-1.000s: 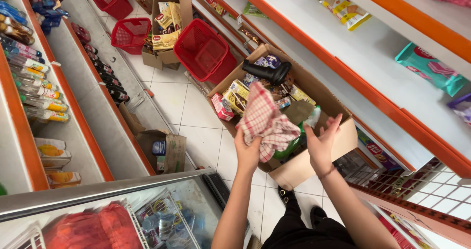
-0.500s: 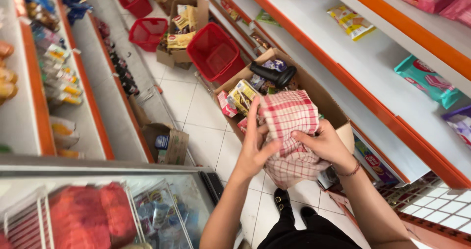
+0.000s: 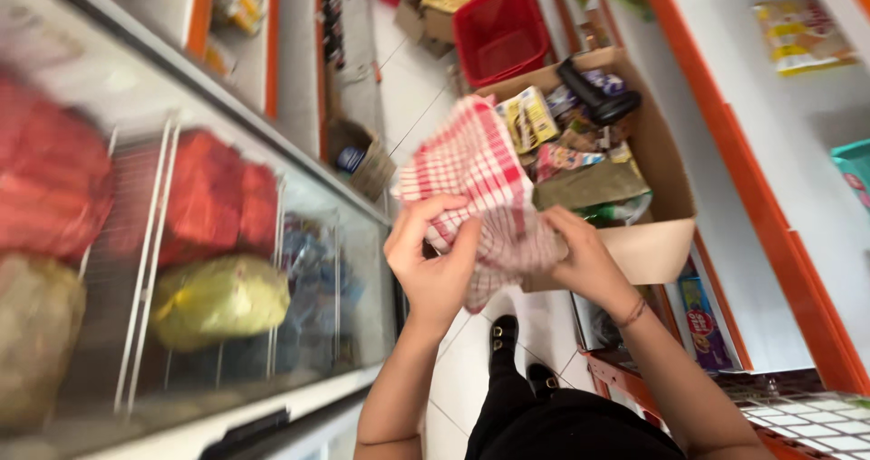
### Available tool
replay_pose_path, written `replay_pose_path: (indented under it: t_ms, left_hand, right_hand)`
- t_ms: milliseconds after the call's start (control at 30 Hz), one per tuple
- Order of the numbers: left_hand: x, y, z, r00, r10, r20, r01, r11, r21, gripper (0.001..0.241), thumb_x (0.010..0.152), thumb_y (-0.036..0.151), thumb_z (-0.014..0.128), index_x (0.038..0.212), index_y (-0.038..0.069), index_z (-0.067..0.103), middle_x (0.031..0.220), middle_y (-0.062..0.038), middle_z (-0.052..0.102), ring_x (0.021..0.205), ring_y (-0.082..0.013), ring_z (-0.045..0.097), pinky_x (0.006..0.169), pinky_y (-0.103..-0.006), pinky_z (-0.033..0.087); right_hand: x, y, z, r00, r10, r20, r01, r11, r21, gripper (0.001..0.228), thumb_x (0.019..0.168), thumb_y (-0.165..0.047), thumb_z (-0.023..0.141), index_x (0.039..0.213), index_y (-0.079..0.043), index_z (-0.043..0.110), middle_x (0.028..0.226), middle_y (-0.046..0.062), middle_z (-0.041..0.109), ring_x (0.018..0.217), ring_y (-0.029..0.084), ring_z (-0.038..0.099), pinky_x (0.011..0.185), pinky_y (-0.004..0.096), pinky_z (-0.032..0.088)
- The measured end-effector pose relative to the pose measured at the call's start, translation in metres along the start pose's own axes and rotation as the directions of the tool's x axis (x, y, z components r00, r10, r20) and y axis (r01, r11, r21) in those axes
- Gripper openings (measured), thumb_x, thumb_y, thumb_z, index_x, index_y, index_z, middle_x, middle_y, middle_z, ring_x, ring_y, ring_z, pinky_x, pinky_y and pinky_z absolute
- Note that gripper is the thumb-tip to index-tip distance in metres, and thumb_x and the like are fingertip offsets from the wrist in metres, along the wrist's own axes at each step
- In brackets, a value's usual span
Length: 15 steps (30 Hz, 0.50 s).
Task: The person wipes the exterior and edges of a glass-door refrigerator using a spray bottle and two different cloths, then carries a box of grocery items across the store.
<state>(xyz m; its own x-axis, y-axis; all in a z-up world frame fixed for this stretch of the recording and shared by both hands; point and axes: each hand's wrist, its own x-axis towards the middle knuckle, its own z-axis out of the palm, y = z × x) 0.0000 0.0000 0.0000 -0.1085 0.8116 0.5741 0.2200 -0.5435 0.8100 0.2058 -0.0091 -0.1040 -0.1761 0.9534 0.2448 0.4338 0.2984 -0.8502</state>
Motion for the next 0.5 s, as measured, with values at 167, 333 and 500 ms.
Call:
replay_pose_path:
  t_ms: [167, 333, 500]
  left_hand:
    - [-0.027, 0.023, -0.028, 0.927, 0.278, -0.252, -0.178, 0.916, 0.359, 0.026, 0.083, -0.008, 0.079, 0.105, 0.004, 0.070, 0.098, -0.009, 0.068, 0.085, -0.0213, 0.067, 0.077, -0.0272, 0.053]
    - [-0.065, 0.045, -0.035, 0.968, 0.196, -0.159, -0.152, 0.956, 0.253, 0.030, 0.081, -0.009, 0.076, 0.107, 0.004, 0.071, 0.107, -0.011, 0.071, 0.093, -0.0224, 0.069, 0.084, -0.0273, 0.055]
    - [-0.115, 0.064, -0.059, 0.918, -0.373, -0.137, 0.261, 0.826, -0.500, 0.042, 0.088, -0.002, 0.073, 0.128, 0.007, 0.067, 0.122, -0.012, 0.066, 0.107, -0.0186, 0.066, 0.093, -0.0280, 0.055]
  right_hand:
    - [-0.030, -0.002, 0.011, 0.991, -0.123, 0.043, 0.131, 0.942, -0.308, 0.082, 0.067, 0.007, 0.075, 0.145, -0.003, 0.053, 0.134, 0.018, 0.057, 0.125, 0.036, 0.054, 0.104, 0.045, 0.047]
    - [-0.028, -0.007, 0.060, 0.775, 0.172, 0.608, -0.610, -0.046, 0.791, 0.060, 0.087, -0.051, 0.050, 0.136, -0.017, 0.058, 0.126, 0.009, 0.068, 0.111, 0.036, 0.072, 0.088, 0.060, 0.061]
    - [-0.039, 0.007, 0.132, 0.756, 0.167, 0.633, -0.583, -0.271, 0.766, 0.050, 0.103, -0.034, 0.045, 0.138, -0.001, 0.057, 0.129, 0.019, 0.069, 0.116, 0.032, 0.067, 0.102, 0.049, 0.052]
